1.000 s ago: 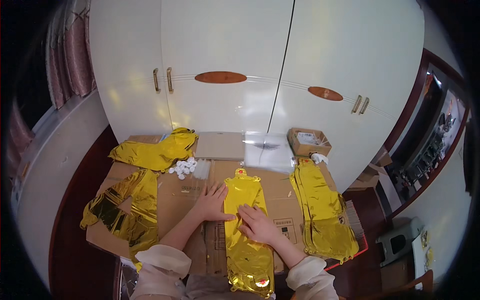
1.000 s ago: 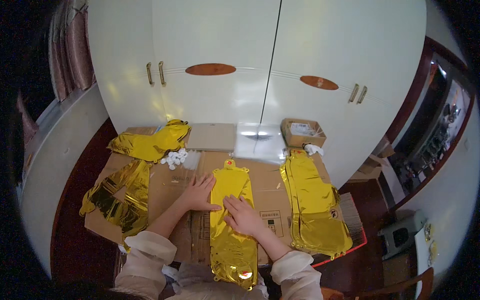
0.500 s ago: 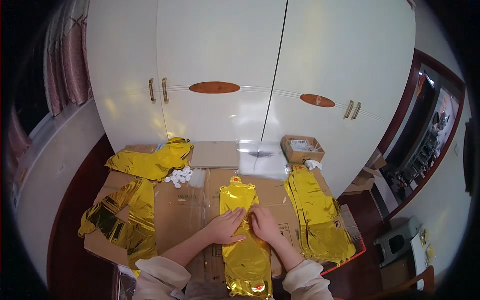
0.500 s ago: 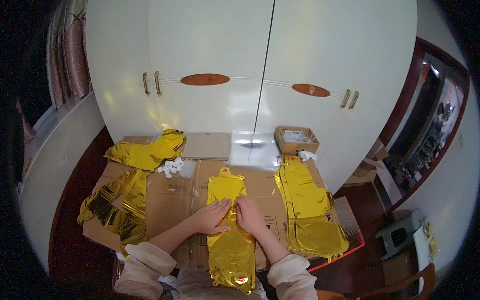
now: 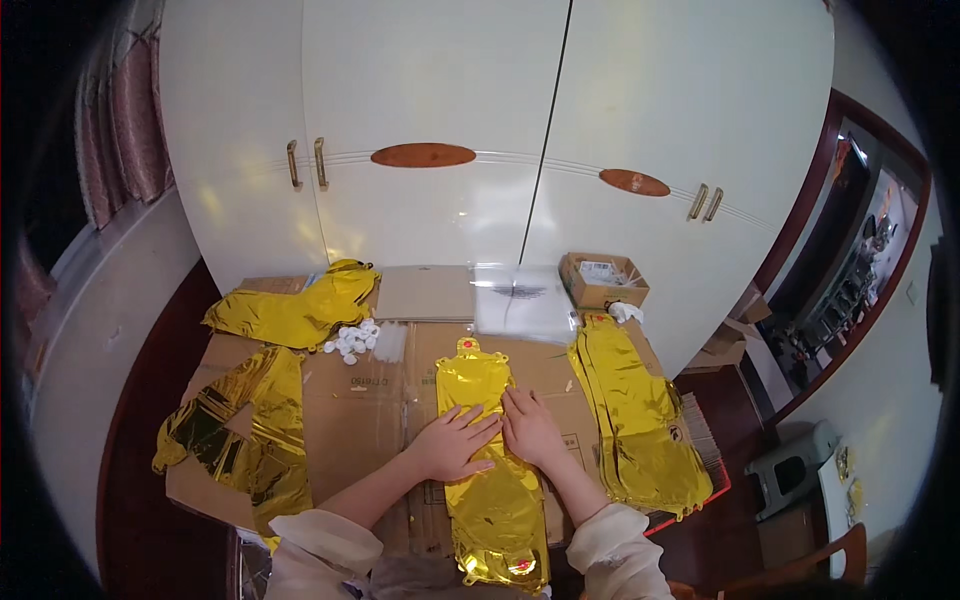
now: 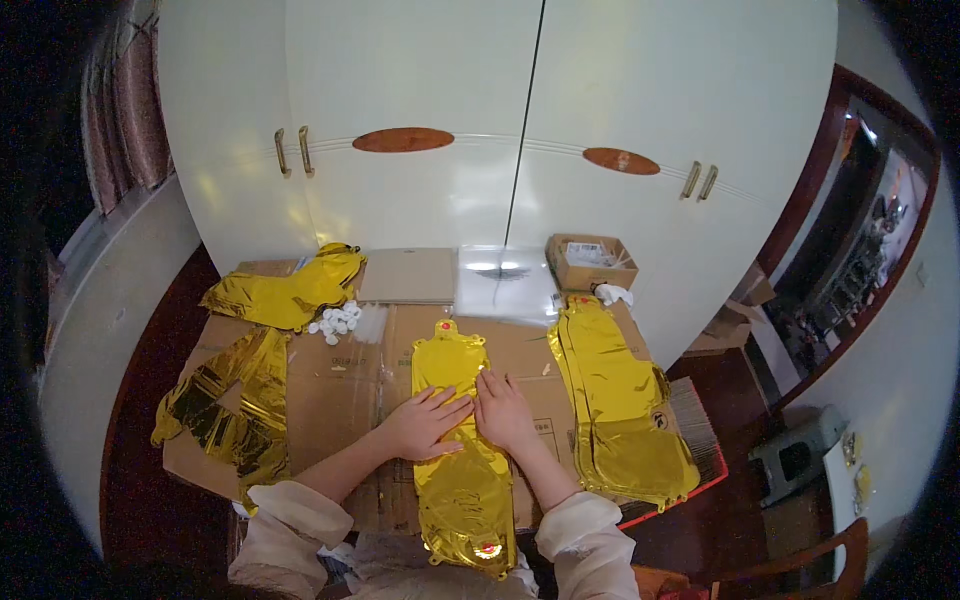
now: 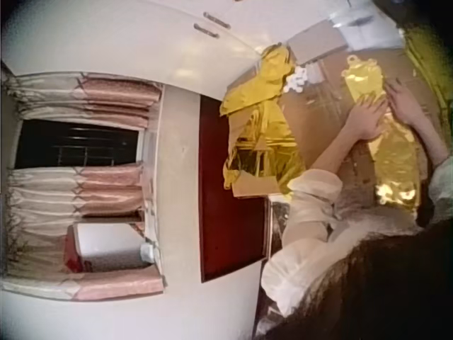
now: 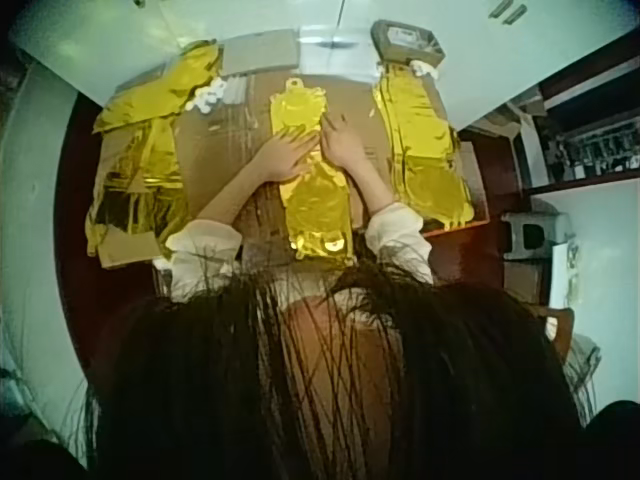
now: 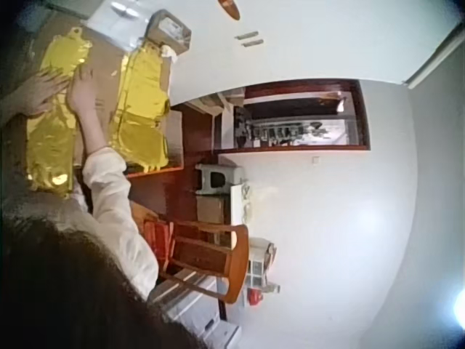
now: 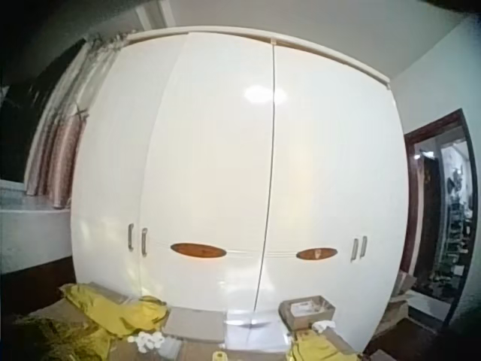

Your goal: Folding gold-colored star-shaped foil balloons on a cardboard workspace.

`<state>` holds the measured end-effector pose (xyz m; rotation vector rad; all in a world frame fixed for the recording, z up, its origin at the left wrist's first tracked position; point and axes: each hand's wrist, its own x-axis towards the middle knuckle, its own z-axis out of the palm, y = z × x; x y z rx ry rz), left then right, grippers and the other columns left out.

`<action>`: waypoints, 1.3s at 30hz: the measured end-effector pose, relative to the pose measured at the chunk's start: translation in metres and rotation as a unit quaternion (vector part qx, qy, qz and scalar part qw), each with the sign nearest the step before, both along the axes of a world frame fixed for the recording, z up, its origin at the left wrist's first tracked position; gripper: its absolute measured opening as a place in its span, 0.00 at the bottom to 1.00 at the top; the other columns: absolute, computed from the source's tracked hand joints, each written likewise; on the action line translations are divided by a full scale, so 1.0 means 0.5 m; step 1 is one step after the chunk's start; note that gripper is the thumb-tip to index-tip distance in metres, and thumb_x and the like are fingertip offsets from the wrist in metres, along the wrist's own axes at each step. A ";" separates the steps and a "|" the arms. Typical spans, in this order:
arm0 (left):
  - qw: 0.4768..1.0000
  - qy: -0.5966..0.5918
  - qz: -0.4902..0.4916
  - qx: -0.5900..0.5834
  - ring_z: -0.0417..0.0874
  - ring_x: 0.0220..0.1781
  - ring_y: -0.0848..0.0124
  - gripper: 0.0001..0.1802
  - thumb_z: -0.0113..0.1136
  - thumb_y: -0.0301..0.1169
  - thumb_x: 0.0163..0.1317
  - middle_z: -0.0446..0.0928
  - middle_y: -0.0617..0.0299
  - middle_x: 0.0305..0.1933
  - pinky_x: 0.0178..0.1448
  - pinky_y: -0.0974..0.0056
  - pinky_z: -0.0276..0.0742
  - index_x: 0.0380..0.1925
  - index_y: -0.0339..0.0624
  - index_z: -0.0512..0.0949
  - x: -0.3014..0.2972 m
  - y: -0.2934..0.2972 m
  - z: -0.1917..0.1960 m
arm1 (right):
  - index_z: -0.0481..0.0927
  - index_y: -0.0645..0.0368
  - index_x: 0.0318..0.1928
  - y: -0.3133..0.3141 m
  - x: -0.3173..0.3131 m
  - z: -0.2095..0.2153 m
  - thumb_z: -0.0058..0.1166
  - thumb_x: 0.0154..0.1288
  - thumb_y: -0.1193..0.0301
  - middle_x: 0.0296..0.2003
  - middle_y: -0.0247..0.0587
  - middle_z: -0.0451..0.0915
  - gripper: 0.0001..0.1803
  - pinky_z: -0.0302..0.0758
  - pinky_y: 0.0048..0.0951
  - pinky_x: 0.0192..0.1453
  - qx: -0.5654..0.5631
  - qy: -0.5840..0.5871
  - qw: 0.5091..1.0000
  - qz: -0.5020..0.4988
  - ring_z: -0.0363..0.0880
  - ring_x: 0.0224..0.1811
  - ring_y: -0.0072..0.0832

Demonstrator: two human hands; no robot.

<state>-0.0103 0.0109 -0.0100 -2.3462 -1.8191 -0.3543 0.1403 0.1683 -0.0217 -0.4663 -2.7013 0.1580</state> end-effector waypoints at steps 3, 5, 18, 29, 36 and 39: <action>1.000 0.000 0.002 -0.007 0.63 0.73 0.52 0.39 0.44 0.59 0.69 0.62 0.54 0.73 0.74 0.45 0.56 0.69 0.42 0.62 0.000 0.001 -0.001 | 0.71 0.67 0.62 0.004 0.000 0.001 0.48 0.68 0.66 0.62 0.53 0.72 0.26 0.59 0.49 0.73 -0.013 0.007 1.000 -0.001 0.69 0.66 0.43; 1.000 0.003 0.005 -0.012 0.63 0.73 0.52 0.39 0.44 0.59 0.69 0.62 0.54 0.73 0.74 0.44 0.55 0.69 0.43 0.62 -0.001 0.001 0.000 | 0.72 0.66 0.61 0.005 -0.002 0.009 0.48 0.68 0.66 0.62 0.53 0.72 0.25 0.61 0.48 0.72 -0.046 0.020 0.999 -0.005 0.70 0.65 0.43; 0.999 0.006 0.009 -0.032 0.61 0.74 0.53 0.39 0.44 0.60 0.68 0.61 0.56 0.74 0.75 0.45 0.53 0.70 0.45 0.61 0.002 0.000 0.009 | 0.71 0.63 0.63 0.016 -0.015 -0.001 0.45 0.69 0.63 0.63 0.47 0.72 0.26 0.57 0.50 0.73 0.036 -0.015 0.998 -0.053 0.67 0.68 0.39; 1.000 0.015 0.007 -0.026 0.61 0.74 0.54 0.39 0.43 0.61 0.68 0.62 0.56 0.73 0.75 0.46 0.54 0.70 0.45 0.61 0.000 0.001 0.007 | 0.70 0.61 0.65 0.031 -0.040 0.008 0.40 0.72 0.59 0.67 0.42 0.69 0.27 0.50 0.54 0.75 0.052 -0.086 0.990 -0.100 0.62 0.72 0.32; 1.000 0.017 0.005 -0.023 0.62 0.74 0.54 0.39 0.44 0.60 0.68 0.62 0.56 0.73 0.74 0.45 0.55 0.69 0.45 0.62 0.001 0.001 0.006 | 0.67 0.58 0.67 0.070 -0.064 -0.006 0.40 0.72 0.58 0.68 0.39 0.67 0.28 0.53 0.55 0.74 0.073 -0.081 0.988 -0.109 0.59 0.74 0.35; 1.000 0.018 0.003 -0.022 0.62 0.73 0.54 0.39 0.45 0.60 0.68 0.62 0.56 0.73 0.74 0.45 0.55 0.69 0.45 0.63 0.001 0.000 0.007 | 0.63 0.51 0.71 0.088 -0.070 0.000 0.35 0.74 0.55 0.72 0.36 0.61 0.29 0.49 0.55 0.75 0.015 -0.108 0.987 -0.116 0.52 0.77 0.37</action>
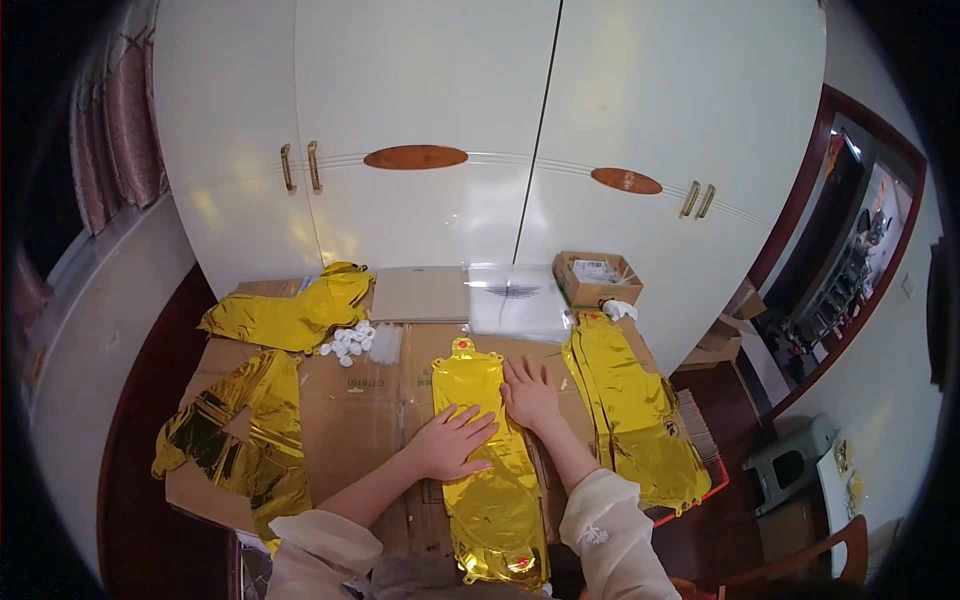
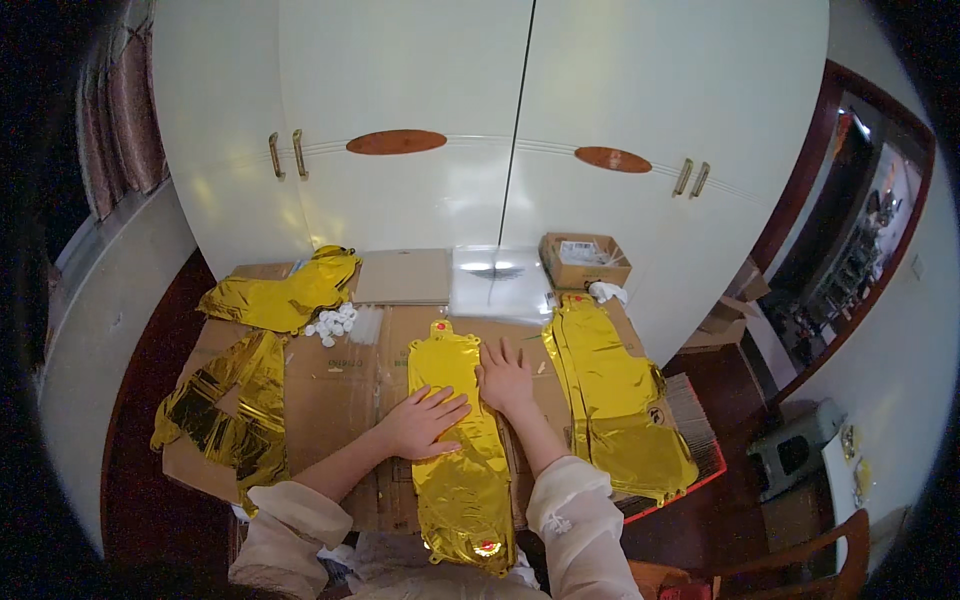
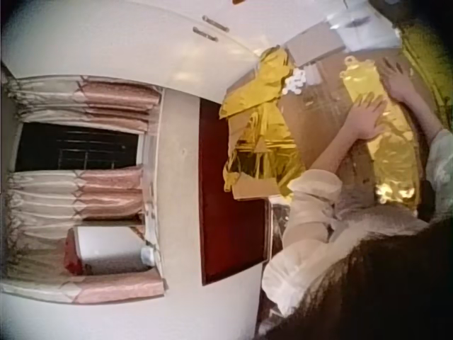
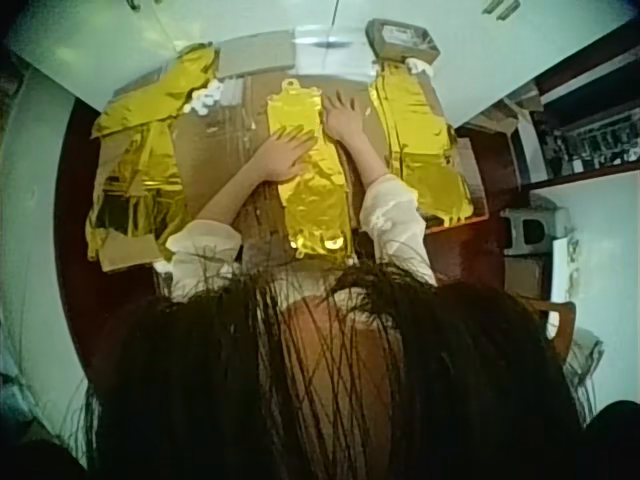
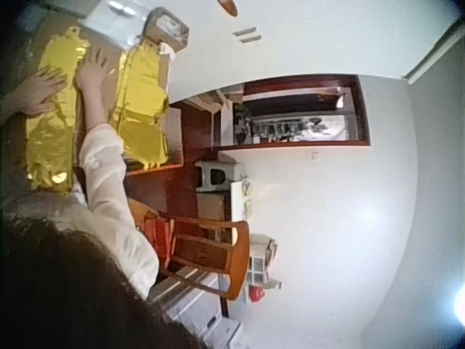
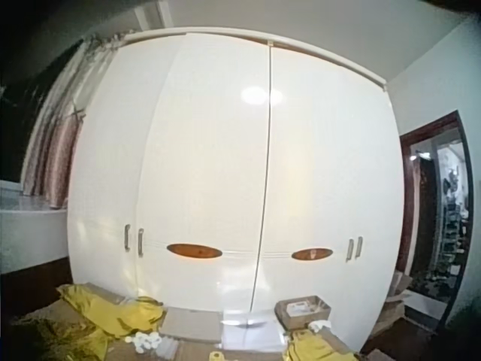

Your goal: Folding gold-colored star-shaped foil balloons on a cardboard workspace.

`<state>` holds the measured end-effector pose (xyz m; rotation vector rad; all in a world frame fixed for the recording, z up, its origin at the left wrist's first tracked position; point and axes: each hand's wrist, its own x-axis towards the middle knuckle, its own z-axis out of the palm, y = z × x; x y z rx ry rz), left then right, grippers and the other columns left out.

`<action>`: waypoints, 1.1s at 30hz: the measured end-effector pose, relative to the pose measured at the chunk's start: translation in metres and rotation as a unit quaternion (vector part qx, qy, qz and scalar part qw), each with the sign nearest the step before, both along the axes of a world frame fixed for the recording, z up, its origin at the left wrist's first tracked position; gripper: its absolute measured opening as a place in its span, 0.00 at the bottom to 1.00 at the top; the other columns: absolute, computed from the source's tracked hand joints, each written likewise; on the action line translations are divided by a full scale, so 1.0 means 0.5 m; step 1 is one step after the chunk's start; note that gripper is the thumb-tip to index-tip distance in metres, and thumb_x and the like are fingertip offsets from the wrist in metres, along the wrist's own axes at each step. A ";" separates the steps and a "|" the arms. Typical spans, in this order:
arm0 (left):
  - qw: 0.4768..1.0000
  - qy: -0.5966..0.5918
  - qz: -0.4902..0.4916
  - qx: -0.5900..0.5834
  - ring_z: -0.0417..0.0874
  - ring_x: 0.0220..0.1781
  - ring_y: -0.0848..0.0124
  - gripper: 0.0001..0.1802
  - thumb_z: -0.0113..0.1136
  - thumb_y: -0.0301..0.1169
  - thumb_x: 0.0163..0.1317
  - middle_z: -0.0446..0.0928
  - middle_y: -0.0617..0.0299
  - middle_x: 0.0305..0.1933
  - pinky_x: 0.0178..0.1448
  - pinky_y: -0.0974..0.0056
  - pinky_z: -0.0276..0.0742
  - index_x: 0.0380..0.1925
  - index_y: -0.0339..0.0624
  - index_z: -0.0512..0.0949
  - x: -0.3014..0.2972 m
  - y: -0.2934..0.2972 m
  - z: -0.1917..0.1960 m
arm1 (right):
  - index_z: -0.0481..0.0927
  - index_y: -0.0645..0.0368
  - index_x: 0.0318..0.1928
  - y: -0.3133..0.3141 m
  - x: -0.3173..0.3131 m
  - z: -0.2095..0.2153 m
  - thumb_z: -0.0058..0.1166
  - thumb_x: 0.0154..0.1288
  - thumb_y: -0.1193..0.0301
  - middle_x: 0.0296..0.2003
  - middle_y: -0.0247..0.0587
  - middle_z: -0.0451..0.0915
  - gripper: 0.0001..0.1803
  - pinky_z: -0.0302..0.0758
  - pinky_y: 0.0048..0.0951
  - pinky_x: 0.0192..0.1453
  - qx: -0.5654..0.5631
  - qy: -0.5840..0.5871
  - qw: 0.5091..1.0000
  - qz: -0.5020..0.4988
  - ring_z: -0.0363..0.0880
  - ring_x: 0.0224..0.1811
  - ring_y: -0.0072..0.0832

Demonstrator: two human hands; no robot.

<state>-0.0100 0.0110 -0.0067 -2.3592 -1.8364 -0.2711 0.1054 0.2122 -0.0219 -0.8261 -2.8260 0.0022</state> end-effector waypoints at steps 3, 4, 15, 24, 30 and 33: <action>1.000 0.001 0.004 0.000 0.62 0.73 0.54 0.39 0.45 0.60 0.68 0.62 0.56 0.73 0.74 0.45 0.56 0.69 0.45 0.63 0.001 -0.001 0.000 | 0.59 0.43 0.73 0.019 -0.008 0.012 0.33 0.75 0.50 0.75 0.35 0.55 0.30 0.46 0.57 0.76 -0.046 -0.033 0.998 -0.015 0.46 0.78 0.40; 1.000 0.002 0.006 0.000 0.62 0.73 0.54 0.39 0.45 0.60 0.68 0.62 0.56 0.73 0.74 0.45 0.56 0.69 0.45 0.63 0.002 -0.002 0.000 | 0.57 0.40 0.74 0.026 -0.012 0.013 0.32 0.75 0.48 0.75 0.35 0.53 0.31 0.45 0.58 0.76 -0.056 -0.044 0.997 -0.020 0.45 0.79 0.41; 1.000 0.012 0.007 -0.018 0.60 0.75 0.53 0.40 0.42 0.61 0.69 0.60 0.55 0.75 0.76 0.44 0.52 0.71 0.46 0.60 0.000 -0.001 -0.005 | 0.60 0.38 0.73 0.084 -0.053 -0.001 0.38 0.69 0.42 0.73 0.39 0.58 0.35 0.47 0.57 0.75 -0.063 0.009 0.995 -0.079 0.51 0.76 0.42; 1.000 0.015 0.006 -0.015 0.60 0.75 0.53 0.40 0.42 0.61 0.68 0.60 0.56 0.75 0.75 0.44 0.53 0.70 0.45 0.60 0.001 0.002 0.000 | 0.65 0.46 0.70 0.113 -0.029 -0.003 0.53 0.61 0.42 0.69 0.43 0.65 0.40 0.53 0.53 0.73 -0.153 0.130 0.979 -0.031 0.57 0.73 0.45; 1.000 0.013 0.004 0.024 0.64 0.73 0.53 0.40 0.43 0.62 0.67 0.64 0.56 0.72 0.74 0.45 0.56 0.69 0.45 0.63 -0.002 0.000 -0.015 | 0.55 0.46 0.75 0.078 0.024 0.013 0.58 0.56 0.38 0.73 0.50 0.54 0.51 0.49 0.49 0.77 -0.155 0.024 0.988 0.008 0.49 0.76 0.49; 1.000 0.013 0.006 0.008 0.62 0.74 0.54 0.40 0.43 0.62 0.68 0.62 0.56 0.73 0.75 0.46 0.54 0.69 0.45 0.62 0.000 0.000 -0.008 | 0.53 0.46 0.75 0.058 0.046 0.039 0.59 0.55 0.37 0.75 0.52 0.51 0.54 0.47 0.48 0.78 -0.165 -0.004 0.986 -0.003 0.47 0.77 0.50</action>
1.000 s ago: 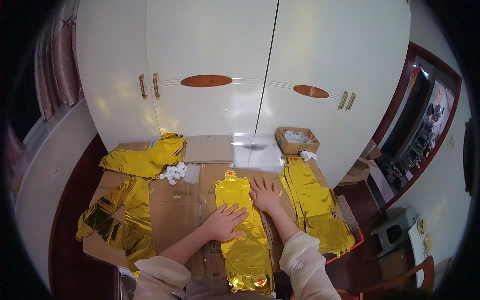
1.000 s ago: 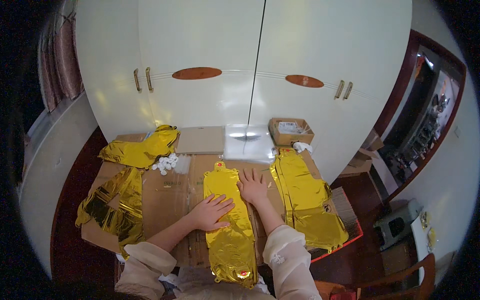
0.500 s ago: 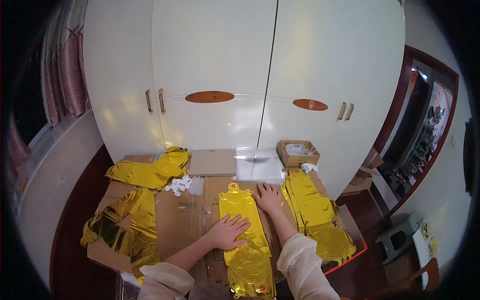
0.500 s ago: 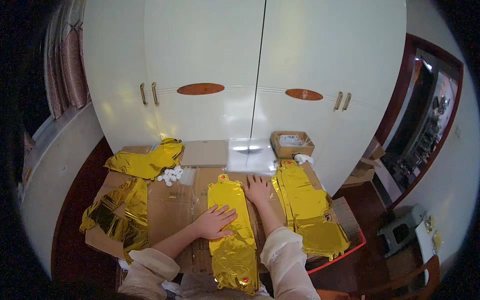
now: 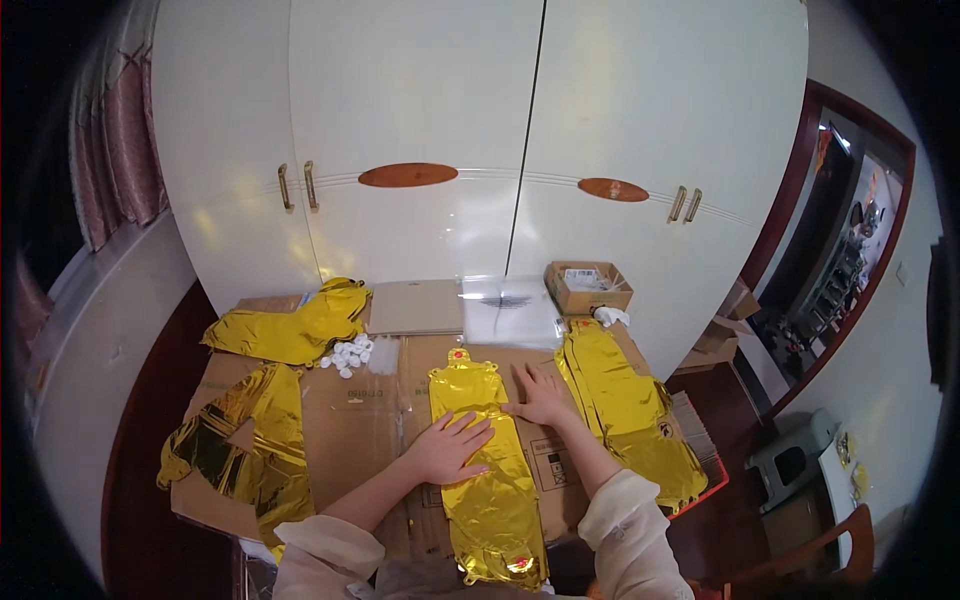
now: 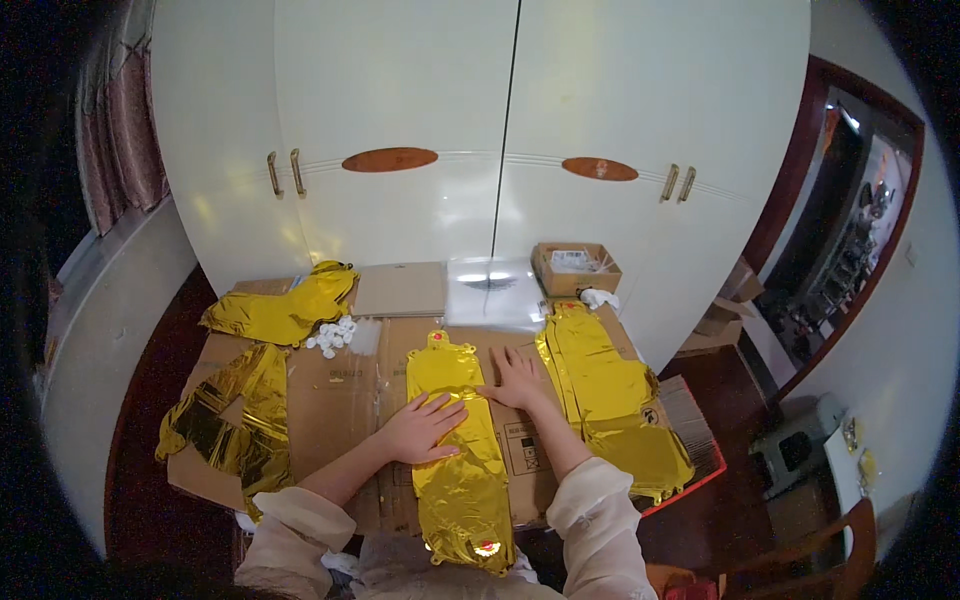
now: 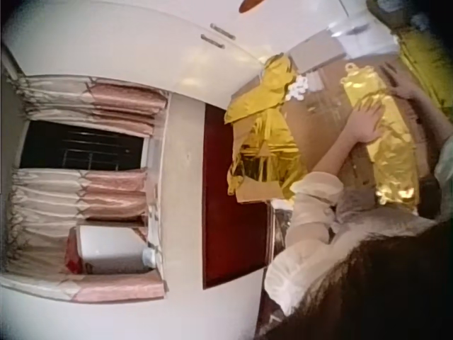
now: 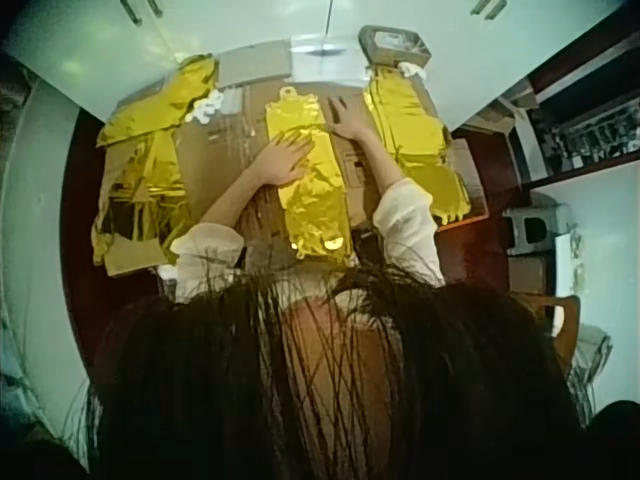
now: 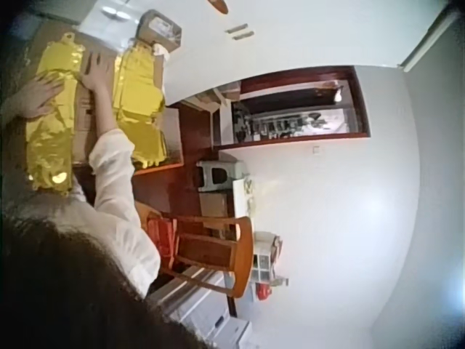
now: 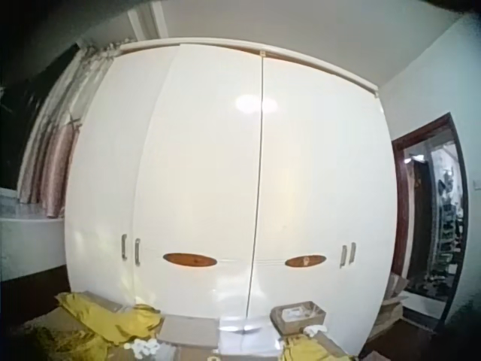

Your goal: Folding gold-colored star-shaped foil balloons on a cardboard workspace.

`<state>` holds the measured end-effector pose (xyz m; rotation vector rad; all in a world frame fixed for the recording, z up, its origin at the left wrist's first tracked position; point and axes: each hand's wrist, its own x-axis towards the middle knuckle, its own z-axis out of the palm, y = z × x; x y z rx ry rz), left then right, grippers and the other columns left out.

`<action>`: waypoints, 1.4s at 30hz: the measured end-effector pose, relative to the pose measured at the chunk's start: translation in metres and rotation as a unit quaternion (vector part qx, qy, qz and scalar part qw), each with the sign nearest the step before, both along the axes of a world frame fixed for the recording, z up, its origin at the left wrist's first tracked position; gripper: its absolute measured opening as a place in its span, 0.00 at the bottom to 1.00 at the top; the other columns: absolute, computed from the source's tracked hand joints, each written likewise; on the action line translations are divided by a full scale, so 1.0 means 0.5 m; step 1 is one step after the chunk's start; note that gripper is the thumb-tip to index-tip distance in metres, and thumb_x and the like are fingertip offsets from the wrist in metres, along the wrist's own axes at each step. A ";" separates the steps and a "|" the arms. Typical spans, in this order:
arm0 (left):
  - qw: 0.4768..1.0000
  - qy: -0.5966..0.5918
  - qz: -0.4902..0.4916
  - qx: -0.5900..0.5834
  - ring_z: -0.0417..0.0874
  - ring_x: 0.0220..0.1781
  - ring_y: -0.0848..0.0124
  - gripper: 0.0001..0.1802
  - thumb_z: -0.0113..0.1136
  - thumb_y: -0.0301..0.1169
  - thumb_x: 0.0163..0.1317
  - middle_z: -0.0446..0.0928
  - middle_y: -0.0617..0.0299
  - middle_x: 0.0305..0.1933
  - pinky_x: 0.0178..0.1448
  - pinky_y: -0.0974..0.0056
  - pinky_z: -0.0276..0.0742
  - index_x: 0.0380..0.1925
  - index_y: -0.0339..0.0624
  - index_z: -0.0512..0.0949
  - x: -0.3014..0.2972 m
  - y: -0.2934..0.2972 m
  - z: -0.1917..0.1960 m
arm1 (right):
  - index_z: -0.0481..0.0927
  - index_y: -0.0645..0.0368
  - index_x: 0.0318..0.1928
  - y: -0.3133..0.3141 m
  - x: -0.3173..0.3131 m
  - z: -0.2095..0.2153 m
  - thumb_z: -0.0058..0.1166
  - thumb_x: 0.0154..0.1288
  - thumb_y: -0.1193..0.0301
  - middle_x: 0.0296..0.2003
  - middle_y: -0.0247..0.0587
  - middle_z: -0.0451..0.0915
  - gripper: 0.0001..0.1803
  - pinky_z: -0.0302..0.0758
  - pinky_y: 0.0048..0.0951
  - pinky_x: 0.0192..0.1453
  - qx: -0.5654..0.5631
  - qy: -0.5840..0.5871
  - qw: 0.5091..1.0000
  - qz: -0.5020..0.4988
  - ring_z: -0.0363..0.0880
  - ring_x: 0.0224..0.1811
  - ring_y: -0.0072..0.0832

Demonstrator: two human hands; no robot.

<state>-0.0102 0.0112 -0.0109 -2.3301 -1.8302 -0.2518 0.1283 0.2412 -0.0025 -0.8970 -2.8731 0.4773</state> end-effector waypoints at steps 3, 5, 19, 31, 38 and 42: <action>1.000 -0.005 0.003 -0.015 0.61 0.75 0.54 0.40 0.44 0.61 0.68 0.61 0.56 0.74 0.75 0.46 0.53 0.70 0.45 0.62 0.004 -0.001 0.010 | 0.52 0.46 0.76 -0.002 0.017 -0.006 0.59 0.54 0.37 0.75 0.52 0.49 0.55 0.44 0.48 0.78 -0.009 -0.014 1.000 0.002 0.45 0.78 0.50; 1.000 -0.007 0.004 -0.018 0.61 0.75 0.54 0.40 0.44 0.61 0.67 0.61 0.57 0.74 0.75 0.46 0.52 0.69 0.45 0.62 0.005 0.000 0.010 | 0.51 0.46 0.76 0.001 0.029 -0.015 0.60 0.53 0.37 0.75 0.53 0.48 0.56 0.42 0.48 0.79 -0.016 -0.019 1.000 0.007 0.43 0.78 0.51; 1.000 -0.015 -0.001 0.017 0.64 0.72 0.53 0.40 0.45 0.62 0.66 0.64 0.57 0.73 0.74 0.44 0.56 0.68 0.45 0.64 -0.004 0.003 -0.012 | 0.43 0.45 0.77 -0.052 0.108 0.001 0.64 0.48 0.38 0.77 0.53 0.42 0.63 0.32 0.54 0.79 -0.058 -0.068 0.995 0.044 0.32 0.80 0.49; 1.000 -0.012 0.001 0.017 0.63 0.73 0.54 0.40 0.44 0.63 0.66 0.63 0.58 0.73 0.74 0.44 0.56 0.68 0.46 0.64 -0.004 0.000 -0.011 | 0.46 0.53 0.76 -0.117 0.177 0.051 0.66 0.53 0.46 0.75 0.56 0.45 0.58 0.42 0.58 0.77 -0.038 -0.076 0.986 0.145 0.39 0.79 0.51; 1.000 -0.004 0.002 0.012 0.63 0.73 0.54 0.40 0.44 0.62 0.67 0.63 0.57 0.73 0.74 0.45 0.55 0.68 0.46 0.64 -0.003 0.003 -0.007 | 0.68 0.67 0.64 -0.151 0.086 -0.022 0.47 0.70 0.66 0.64 0.55 0.69 0.26 0.57 0.47 0.75 0.095 0.101 0.972 0.189 0.68 0.67 0.44; 1.000 -0.009 -0.006 0.024 0.64 0.72 0.55 0.39 0.44 0.62 0.67 0.64 0.57 0.72 0.74 0.46 0.55 0.68 0.46 0.65 -0.003 0.002 -0.008 | 0.68 0.70 0.63 -0.118 0.044 -0.049 0.46 0.71 0.65 0.63 0.57 0.70 0.26 0.57 0.46 0.75 0.153 0.111 0.969 0.161 0.68 0.67 0.44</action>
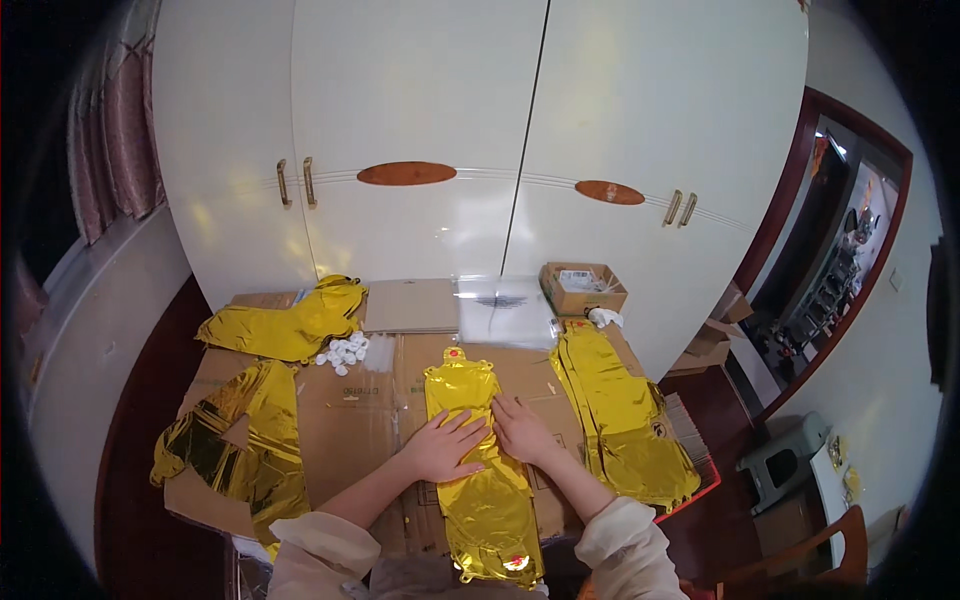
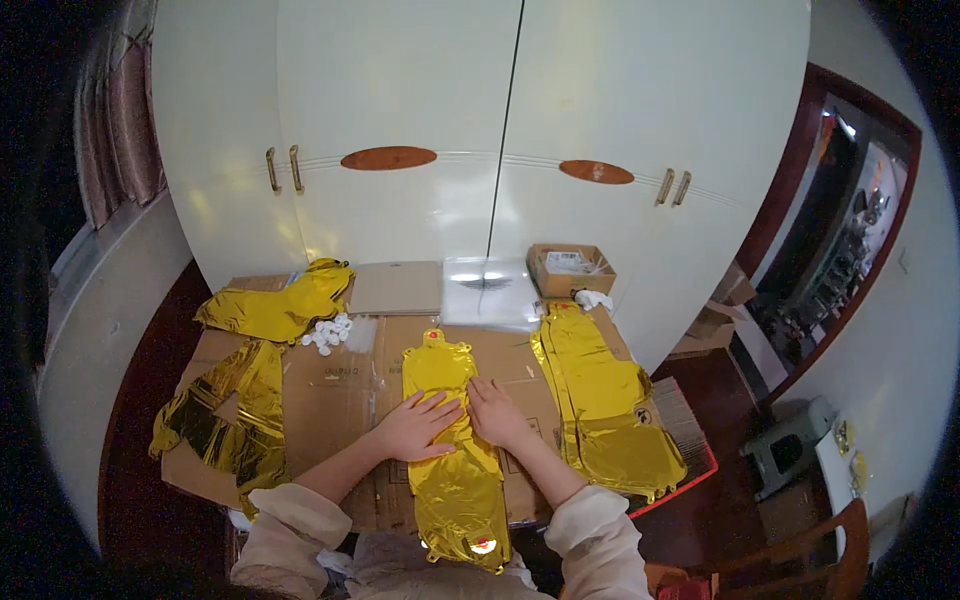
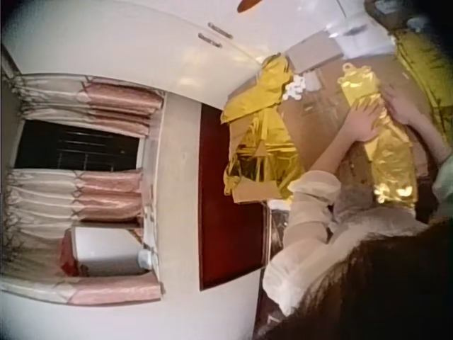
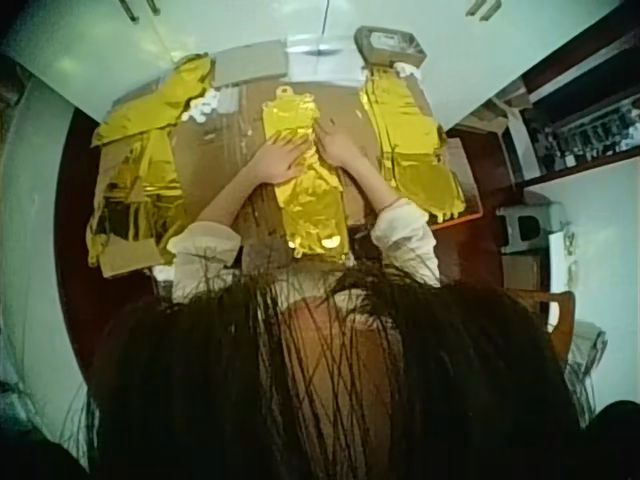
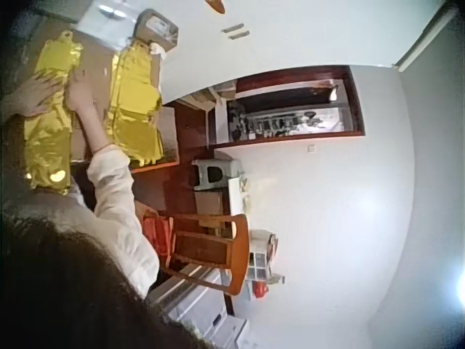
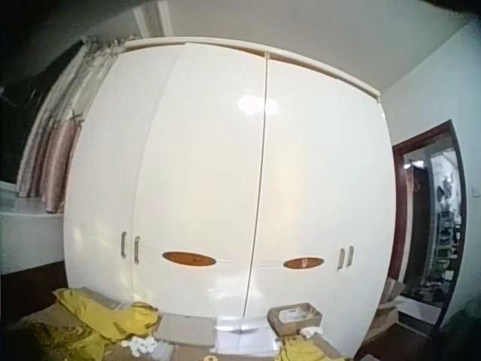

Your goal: Folding gold-colored star-shaped foil balloons on a cardboard workspace.

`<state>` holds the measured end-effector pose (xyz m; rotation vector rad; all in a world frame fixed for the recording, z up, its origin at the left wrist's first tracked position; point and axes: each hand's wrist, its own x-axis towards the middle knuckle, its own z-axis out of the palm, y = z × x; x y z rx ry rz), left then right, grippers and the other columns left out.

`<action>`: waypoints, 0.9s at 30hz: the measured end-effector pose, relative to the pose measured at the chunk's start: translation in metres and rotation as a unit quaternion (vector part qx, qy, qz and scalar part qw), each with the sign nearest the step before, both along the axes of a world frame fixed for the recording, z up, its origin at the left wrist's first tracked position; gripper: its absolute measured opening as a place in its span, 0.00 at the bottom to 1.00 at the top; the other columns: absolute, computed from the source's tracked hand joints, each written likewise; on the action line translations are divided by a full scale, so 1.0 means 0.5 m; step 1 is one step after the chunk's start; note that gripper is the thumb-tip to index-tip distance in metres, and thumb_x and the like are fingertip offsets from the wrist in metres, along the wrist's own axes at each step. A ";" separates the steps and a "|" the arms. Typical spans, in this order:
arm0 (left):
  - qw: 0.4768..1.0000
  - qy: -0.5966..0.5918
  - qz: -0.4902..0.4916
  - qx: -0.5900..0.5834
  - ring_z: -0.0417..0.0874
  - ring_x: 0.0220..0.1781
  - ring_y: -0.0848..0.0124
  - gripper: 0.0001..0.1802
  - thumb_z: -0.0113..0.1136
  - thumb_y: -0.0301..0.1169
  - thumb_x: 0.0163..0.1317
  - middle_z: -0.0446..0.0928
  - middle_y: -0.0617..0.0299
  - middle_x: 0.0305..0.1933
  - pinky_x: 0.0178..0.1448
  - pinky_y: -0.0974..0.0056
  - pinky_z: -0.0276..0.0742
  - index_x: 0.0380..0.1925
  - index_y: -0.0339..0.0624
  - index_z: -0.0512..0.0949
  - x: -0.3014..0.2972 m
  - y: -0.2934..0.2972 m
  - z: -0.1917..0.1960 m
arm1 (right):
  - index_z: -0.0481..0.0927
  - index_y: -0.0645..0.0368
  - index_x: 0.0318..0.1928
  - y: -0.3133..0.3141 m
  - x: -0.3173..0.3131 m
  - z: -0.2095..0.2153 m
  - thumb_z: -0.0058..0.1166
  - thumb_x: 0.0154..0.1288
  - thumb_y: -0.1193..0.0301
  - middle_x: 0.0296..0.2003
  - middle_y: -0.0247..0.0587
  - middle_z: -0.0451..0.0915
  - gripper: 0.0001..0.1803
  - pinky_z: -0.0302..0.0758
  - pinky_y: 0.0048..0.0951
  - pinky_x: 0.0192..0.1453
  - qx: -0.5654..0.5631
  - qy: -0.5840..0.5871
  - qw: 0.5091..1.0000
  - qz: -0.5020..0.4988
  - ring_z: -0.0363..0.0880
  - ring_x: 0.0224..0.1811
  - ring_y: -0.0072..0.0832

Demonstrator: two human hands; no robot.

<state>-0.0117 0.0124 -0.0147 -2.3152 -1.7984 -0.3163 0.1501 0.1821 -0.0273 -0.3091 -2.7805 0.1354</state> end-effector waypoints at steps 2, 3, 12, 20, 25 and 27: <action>1.000 0.001 0.006 -0.018 0.63 0.73 0.55 0.39 0.43 0.62 0.67 0.63 0.57 0.73 0.74 0.45 0.54 0.69 0.46 0.64 -0.001 -0.004 -0.001 | 0.68 0.71 0.63 0.014 -0.022 0.009 0.45 0.71 0.65 0.63 0.57 0.70 0.26 0.57 0.46 0.75 0.022 -0.012 1.000 -0.011 0.68 0.67 0.44; 0.999 0.005 0.010 -0.034 0.61 0.74 0.55 0.40 0.43 0.62 0.67 0.62 0.57 0.74 0.75 0.45 0.53 0.70 0.46 0.62 0.000 -0.003 0.000 | 0.68 0.70 0.63 0.025 -0.030 0.006 0.45 0.71 0.64 0.63 0.56 0.70 0.26 0.57 0.46 0.75 0.035 -0.019 0.999 -0.022 0.68 0.67 0.43; 0.998 0.019 0.020 -0.065 0.59 0.76 0.55 0.39 0.41 0.61 0.69 0.59 0.57 0.75 0.76 0.44 0.51 0.71 0.46 0.60 0.010 -0.003 0.024 | 0.67 0.66 0.64 0.068 -0.072 0.008 0.43 0.72 0.64 0.61 0.55 0.72 0.25 0.57 0.47 0.74 -0.007 0.014 0.998 -0.065 0.67 0.67 0.46; 0.977 -0.184 0.062 -0.090 0.61 0.74 0.50 0.35 0.47 0.49 0.70 0.61 0.45 0.72 0.75 0.48 0.55 0.69 0.37 0.60 -0.061 0.052 0.073 | 0.62 0.64 0.69 0.071 -0.056 0.009 0.38 0.75 0.62 0.63 0.56 0.70 0.28 0.54 0.49 0.75 -0.110 0.092 0.986 -0.088 0.63 0.70 0.46; 0.980 -0.109 0.148 0.079 0.80 0.52 0.51 0.17 0.57 0.35 0.58 0.79 0.47 0.51 0.56 0.49 0.76 0.46 0.39 0.79 -0.333 0.148 0.092 | 0.63 0.65 0.68 0.057 -0.060 0.027 0.41 0.74 0.61 0.64 0.58 0.69 0.29 0.54 0.47 0.76 -0.163 0.101 0.978 -0.086 0.63 0.70 0.49; 0.970 -0.014 0.244 -0.018 0.82 0.50 0.51 0.14 0.58 0.34 0.56 0.81 0.50 0.46 0.52 0.49 0.78 0.40 0.42 0.81 -0.421 0.175 0.117 | 0.63 0.64 0.68 0.054 -0.063 0.030 0.41 0.74 0.61 0.63 0.58 0.70 0.28 0.54 0.47 0.76 -0.173 0.109 0.975 -0.084 0.64 0.69 0.48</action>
